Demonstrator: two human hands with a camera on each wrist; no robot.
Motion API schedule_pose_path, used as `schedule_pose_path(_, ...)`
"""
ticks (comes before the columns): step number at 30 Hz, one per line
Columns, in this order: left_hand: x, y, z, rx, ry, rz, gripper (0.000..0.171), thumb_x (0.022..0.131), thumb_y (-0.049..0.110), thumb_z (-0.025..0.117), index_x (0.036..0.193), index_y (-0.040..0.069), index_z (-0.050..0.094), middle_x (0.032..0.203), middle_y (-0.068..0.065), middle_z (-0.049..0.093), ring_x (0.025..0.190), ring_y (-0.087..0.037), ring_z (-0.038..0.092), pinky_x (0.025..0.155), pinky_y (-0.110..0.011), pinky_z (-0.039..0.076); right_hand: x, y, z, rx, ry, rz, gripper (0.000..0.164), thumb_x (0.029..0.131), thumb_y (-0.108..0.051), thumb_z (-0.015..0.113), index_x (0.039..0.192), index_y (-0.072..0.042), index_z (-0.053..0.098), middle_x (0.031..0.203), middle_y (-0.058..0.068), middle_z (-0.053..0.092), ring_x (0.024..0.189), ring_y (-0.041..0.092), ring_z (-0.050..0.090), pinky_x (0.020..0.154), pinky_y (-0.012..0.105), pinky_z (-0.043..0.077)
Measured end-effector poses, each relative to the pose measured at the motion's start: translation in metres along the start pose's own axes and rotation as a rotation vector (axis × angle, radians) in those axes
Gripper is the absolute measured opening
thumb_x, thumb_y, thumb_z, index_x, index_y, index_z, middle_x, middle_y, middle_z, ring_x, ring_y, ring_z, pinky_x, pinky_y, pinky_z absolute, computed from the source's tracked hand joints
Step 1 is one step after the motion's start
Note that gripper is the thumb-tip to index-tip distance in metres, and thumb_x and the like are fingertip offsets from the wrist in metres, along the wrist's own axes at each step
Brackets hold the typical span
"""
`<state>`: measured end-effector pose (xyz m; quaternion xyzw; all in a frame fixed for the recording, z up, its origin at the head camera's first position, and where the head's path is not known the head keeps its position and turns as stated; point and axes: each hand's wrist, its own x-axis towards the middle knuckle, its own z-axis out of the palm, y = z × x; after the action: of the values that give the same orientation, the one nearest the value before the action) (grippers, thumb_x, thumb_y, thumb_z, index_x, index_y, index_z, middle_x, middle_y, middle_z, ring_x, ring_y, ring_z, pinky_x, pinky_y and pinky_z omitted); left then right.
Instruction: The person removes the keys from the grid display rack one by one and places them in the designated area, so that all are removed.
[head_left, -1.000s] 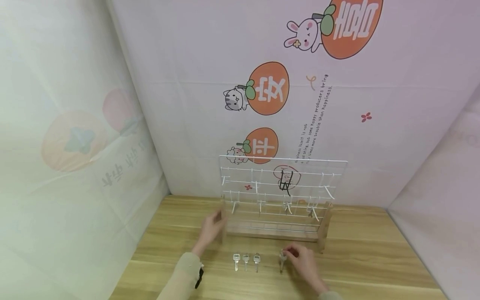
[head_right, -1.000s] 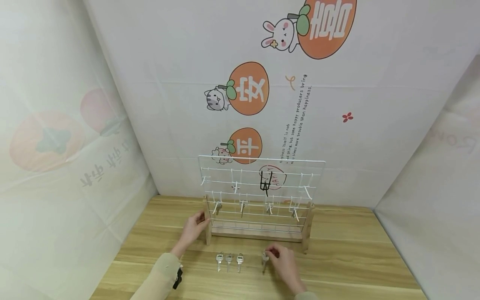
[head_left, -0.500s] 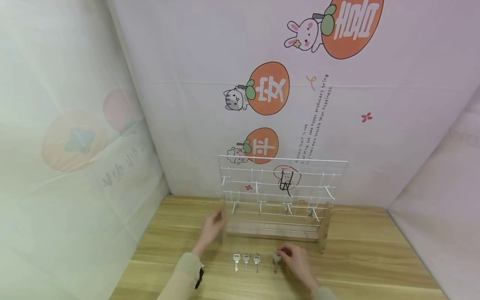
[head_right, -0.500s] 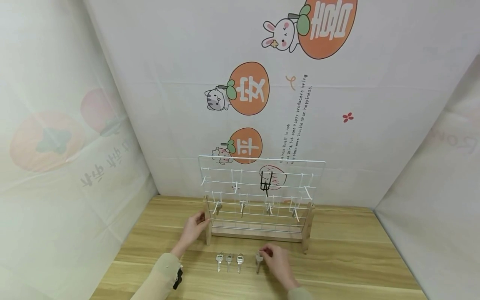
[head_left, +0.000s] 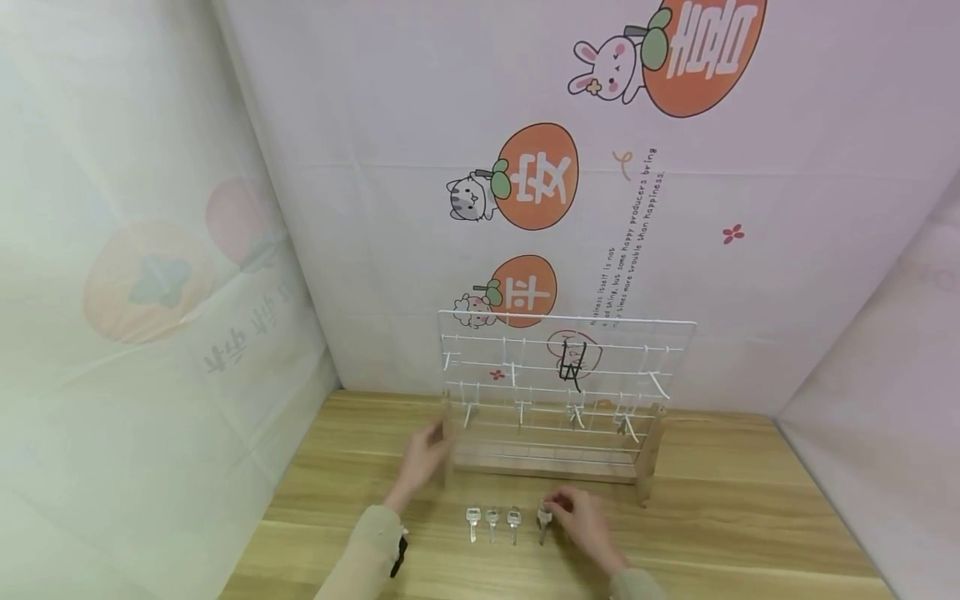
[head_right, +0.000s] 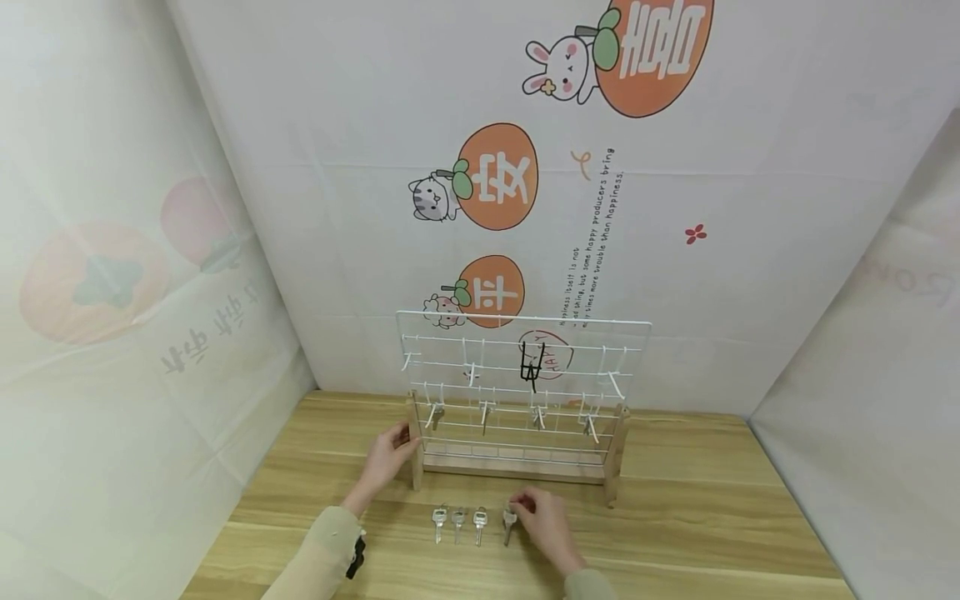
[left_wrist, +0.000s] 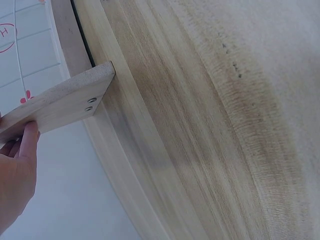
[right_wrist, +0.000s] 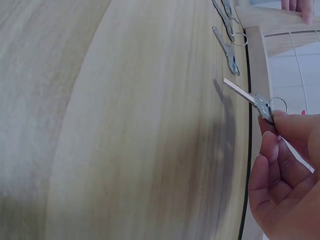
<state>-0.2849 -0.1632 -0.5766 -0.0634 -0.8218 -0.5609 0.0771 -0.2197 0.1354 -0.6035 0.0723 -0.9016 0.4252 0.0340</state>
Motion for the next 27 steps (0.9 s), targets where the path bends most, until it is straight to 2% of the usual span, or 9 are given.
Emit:
schedule_pose_path(12,-0.001,0.002,0.000,-0.018,-0.007,0.007,0.056,0.097,0.016,0.062,0.142,-0.010,0.043,0.140,-0.031,0.053,0.129,-0.045,0.055,0.108,-0.052,0.049,0.005,0.004,0.007,0.023,-0.055,-0.011,0.004,0.084,-0.008,0.074,0.087,-0.010,0.072,0.078,-0.001,0.071,0.065,-0.002,0.054,0.057,0.013,0.048)
schedule_pose_path(20,-0.001,0.000,0.000,-0.004,-0.006,-0.006,0.056,0.097,0.020,0.063,0.143,-0.007,0.044,0.140,-0.029,0.054,0.129,-0.043,0.055,0.108,-0.050,0.050,0.008,0.006,0.011,0.004,-0.077,-0.014,0.004,0.084,-0.008,0.074,0.086,-0.010,0.072,0.080,-0.001,0.071,0.068,0.000,0.055,0.058,0.014,0.047)
schedule_pose_path(27,-0.001,0.001,-0.002,0.005,-0.001,0.002,0.056,0.097,0.021,0.064,0.141,-0.009,0.046,0.138,-0.030,0.055,0.128,-0.044,0.056,0.108,-0.052,0.050,0.008,0.006,0.012,-0.018,-0.058,-0.041,0.004,0.083,-0.007,0.075,0.085,-0.010,0.072,0.081,-0.001,0.073,0.072,0.003,0.059,0.063,0.015,0.050)
